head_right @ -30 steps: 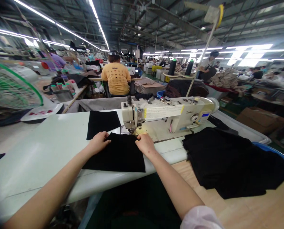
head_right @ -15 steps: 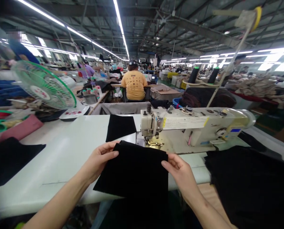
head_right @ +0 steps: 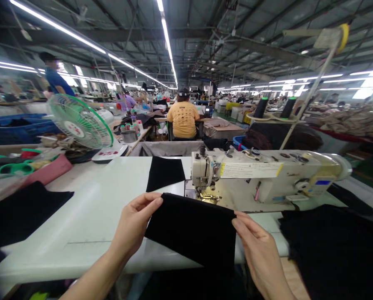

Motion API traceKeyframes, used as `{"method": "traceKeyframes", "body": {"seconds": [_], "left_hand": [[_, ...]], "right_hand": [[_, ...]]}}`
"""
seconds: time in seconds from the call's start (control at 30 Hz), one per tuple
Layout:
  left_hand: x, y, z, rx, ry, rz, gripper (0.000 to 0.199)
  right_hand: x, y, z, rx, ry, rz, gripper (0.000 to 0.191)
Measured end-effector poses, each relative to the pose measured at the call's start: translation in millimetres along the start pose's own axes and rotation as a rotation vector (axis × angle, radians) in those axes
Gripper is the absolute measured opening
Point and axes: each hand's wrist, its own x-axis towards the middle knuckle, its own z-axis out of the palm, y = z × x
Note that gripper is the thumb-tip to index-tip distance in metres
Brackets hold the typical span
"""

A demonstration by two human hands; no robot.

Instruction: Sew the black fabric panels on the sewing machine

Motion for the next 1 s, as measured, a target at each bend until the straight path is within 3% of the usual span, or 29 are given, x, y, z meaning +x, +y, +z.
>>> {"method": "traceKeyframes", "body": {"seconds": [0.5,0.73,1.0], "left_hand": [[8.3,-7.1,7.9,0.004,0.028,0.150,0.023],[10.6,-3.9,10.5,-0.087,0.033,0.095,0.034],[9.1,-2.1,8.9,-0.071,0.097,0.014,0.041]], "right_hand": [[-3.8,-11.0,1.3,0.013,0.029,-0.047,0.039],[-9.8,-21.1,8.3,0.005,-0.060,-0.149,0.026],[-12.0,-30.4,14.4,0.067,-0.041,-0.152,0.031]]}}
